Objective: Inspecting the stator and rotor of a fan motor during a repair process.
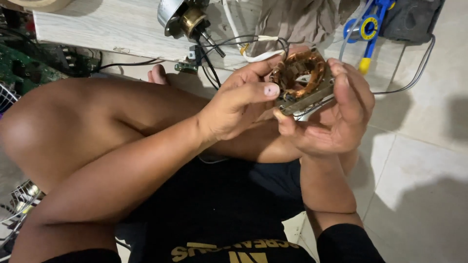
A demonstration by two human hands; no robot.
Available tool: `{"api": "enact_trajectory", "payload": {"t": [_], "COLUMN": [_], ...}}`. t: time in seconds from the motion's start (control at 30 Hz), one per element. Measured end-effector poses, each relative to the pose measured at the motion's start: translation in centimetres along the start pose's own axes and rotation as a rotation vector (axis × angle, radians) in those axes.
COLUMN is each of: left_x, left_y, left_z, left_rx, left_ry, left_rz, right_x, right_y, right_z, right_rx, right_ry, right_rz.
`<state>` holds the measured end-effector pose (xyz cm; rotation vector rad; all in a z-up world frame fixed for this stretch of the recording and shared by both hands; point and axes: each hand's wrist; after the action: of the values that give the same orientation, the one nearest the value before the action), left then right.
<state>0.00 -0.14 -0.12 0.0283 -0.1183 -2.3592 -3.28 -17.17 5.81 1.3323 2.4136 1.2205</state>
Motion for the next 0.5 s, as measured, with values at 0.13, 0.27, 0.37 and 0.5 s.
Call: {"api": "enact_trajectory", "payload": {"t": [0.13, 0.27, 0.37, 0.5], "left_x": [-0.4, -0.3, -0.1, 0.0], "left_y": [0.2, 0.2, 0.2, 0.1], "left_z": [1.0, 1.3, 0.7, 0.3], "left_rx": [-0.063, -0.077, -0.081, -0.069], "left_ry": [-0.039, -0.021, -0.034, -0.054], "left_rz": [-0.109, -0.110, -0.110, -0.099], "right_x": [0.5, 0.4, 0.7, 0.4], "right_y": [-0.1, -0.2, -0.1, -0.1], "right_z": [-0.1, -0.1, -0.1, -0.1], "right_rx": [0.006, 0.005, 0.018, 0.035], "right_ry": [-0.064, 0.006, 0.029, 0.002], "right_rz": [0.018, 0.019, 0.037, 0.021]}}
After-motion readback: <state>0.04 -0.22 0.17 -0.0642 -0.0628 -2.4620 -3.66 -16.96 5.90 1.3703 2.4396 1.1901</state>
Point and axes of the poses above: each hand's wrist, its own y-axis towards the middle knuckle, its own z-axis out of the palm, x = y × z, and after that the axes turned 6 degrees about -y, right-handed
